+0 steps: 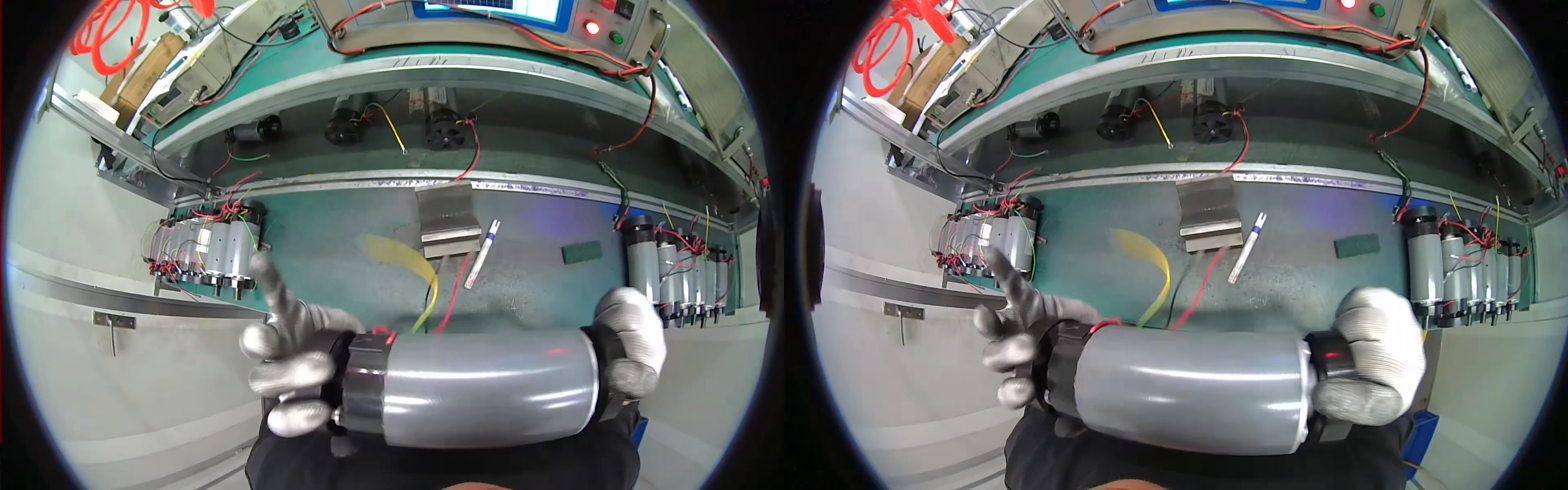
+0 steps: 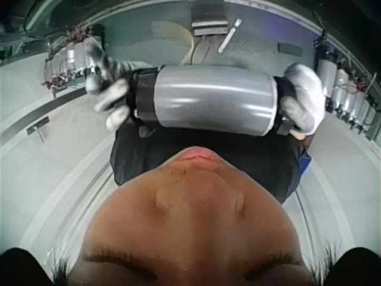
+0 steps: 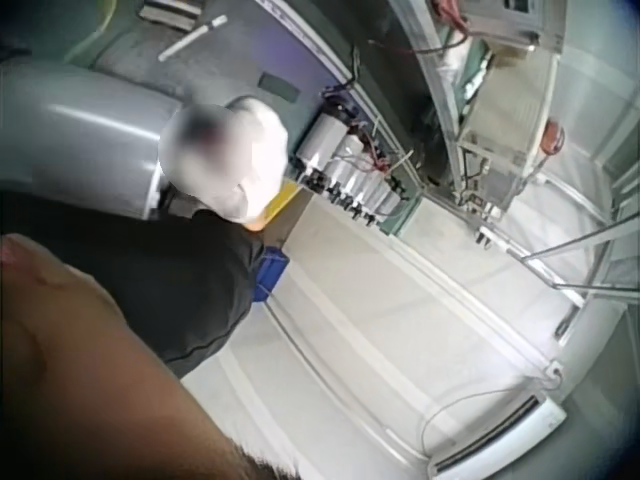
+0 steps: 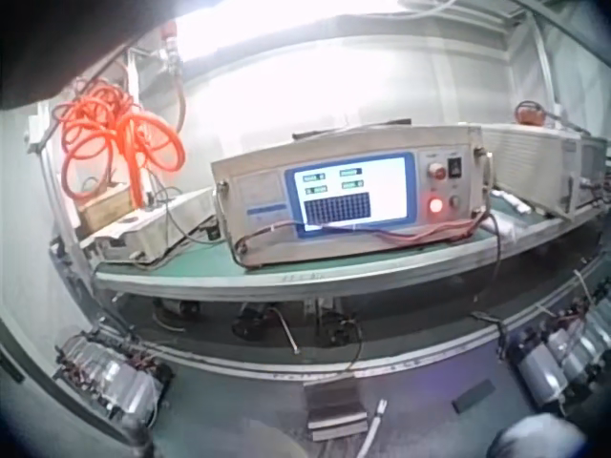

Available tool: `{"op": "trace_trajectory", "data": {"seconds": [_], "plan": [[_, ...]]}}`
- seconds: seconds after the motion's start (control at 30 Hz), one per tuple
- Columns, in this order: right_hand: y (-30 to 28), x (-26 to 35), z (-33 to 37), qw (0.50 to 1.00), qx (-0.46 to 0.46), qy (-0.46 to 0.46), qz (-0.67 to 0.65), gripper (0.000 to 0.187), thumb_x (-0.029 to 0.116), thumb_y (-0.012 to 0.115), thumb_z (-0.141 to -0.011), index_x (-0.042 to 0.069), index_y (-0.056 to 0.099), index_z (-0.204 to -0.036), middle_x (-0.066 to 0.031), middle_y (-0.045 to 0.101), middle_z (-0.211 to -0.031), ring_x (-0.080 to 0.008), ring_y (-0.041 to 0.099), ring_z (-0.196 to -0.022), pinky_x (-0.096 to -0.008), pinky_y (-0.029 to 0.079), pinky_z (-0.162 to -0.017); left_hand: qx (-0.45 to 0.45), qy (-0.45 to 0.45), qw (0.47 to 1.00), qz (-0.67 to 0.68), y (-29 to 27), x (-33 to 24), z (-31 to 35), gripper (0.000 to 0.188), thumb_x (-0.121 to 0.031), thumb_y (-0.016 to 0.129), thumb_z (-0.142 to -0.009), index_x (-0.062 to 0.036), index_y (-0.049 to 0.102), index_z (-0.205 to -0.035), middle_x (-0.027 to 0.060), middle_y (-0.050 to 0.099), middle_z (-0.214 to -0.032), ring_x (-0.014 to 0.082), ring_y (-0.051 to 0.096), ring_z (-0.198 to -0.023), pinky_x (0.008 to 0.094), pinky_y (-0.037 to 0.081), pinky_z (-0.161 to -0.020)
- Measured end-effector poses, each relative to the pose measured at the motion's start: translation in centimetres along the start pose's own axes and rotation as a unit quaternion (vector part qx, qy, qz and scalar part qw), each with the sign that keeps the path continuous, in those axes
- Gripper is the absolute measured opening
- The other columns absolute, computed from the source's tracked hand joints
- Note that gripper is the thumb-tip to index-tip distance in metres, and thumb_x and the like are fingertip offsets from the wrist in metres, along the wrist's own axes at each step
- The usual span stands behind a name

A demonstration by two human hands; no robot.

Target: Connecting alligator clips to electric motors on a production line to verify performance on a digital monitor and marking tested units.

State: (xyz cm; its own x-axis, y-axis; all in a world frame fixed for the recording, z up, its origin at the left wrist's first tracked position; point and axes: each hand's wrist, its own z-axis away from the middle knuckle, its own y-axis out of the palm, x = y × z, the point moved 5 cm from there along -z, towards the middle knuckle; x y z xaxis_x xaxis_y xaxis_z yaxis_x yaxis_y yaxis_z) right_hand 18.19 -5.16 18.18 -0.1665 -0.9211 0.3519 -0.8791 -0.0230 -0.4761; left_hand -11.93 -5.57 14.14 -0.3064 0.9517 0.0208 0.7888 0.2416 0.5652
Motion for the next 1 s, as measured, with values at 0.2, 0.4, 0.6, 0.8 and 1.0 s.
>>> {"op": "trace_trajectory", "data": {"seconds": [0.2,0.4,0.6,0.8,1.0], "plan": [[5.9,-7.8,2.3,0.948,-0.092,0.299,0.061,0.046,0.017,0.068,-0.087,-0.008,0.071,-0.125,-0.0187,0.077,-0.115,-0.024,0.073,-0.109,-0.0373,0.056,-0.098,0.284,-0.525,0.801,-0.041,-2.9,6.4,3.6,0.032,-0.008,0.061,-0.095,0.0027,0.065,-0.125,0.0167,0.069,-0.122,0.0287,0.063,-0.119,0.0432,0.047,-0.11],[12.1,-24.5,6.6,0.852,-0.085,0.504,-0.116,0.055,0.036,0.076,-0.101,-0.01,0.069,-0.131,-0.0119,0.076,-0.114,-0.0162,0.068,-0.106,-0.0315,0.052,-0.1,0.265,-0.648,0.705,-0.115,-9.2,18.8,14.6,0.042,-0.03,0.066,-0.106,0.0069,0.066,-0.125,0.012,0.07,-0.116,0.0182,0.062,-0.112,0.0324,0.047,-0.104],[13.8,-15.9,8.5,0.88,-0.117,0.461,0.01,0.026,0.02,0.068,-0.107,-0.005,0.076,-0.102,-0.005,0.073,-0.083,-0.01,0.065,-0.074,-0.032,0.056,-0.069,0.418,-0.36,0.777,-0.303,-4.2,14.5,9.2,0.036,-0.014,0.077,-0.092,-0.0017,0.07,-0.125,0.0181,0.072,-0.12,0.032,0.067,-0.115,0.0407,0.05,-0.106],[22.1,-13.0,8.0,0.718,-0.033,0.553,-0.421,0.03,0.024,0.064,-0.109,-0.004,0.071,-0.116,-0.0004,0.067,-0.083,-0.0112,0.063,-0.069,-0.0308,0.052,-0.063,0.755,-0.179,0.631,-0.003,1.9,10.0,8.3,0.038,0.0,0.072,-0.079,-0.0034,0.074,-0.117,0.0136,0.073,-0.115,0.0346,0.07,-0.112,0.0464,0.055,-0.102],[18.0,-12.7,11.5,0.692,0.143,0.591,-0.39,0.029,0.023,0.067,-0.104,-0.001,0.072,-0.119,-0.0025,0.07,-0.073,-0.009,0.059,-0.054,-0.0268,0.05,-0.053,0.847,0.036,0.53,-0.004,1.8,8.9,9.9,0.038,-0.015,0.067,-0.083,-0.0045,0.07,-0.119,0.0115,0.071,-0.113,0.0299,0.068,-0.116,0.0435,0.055,-0.101]]}}
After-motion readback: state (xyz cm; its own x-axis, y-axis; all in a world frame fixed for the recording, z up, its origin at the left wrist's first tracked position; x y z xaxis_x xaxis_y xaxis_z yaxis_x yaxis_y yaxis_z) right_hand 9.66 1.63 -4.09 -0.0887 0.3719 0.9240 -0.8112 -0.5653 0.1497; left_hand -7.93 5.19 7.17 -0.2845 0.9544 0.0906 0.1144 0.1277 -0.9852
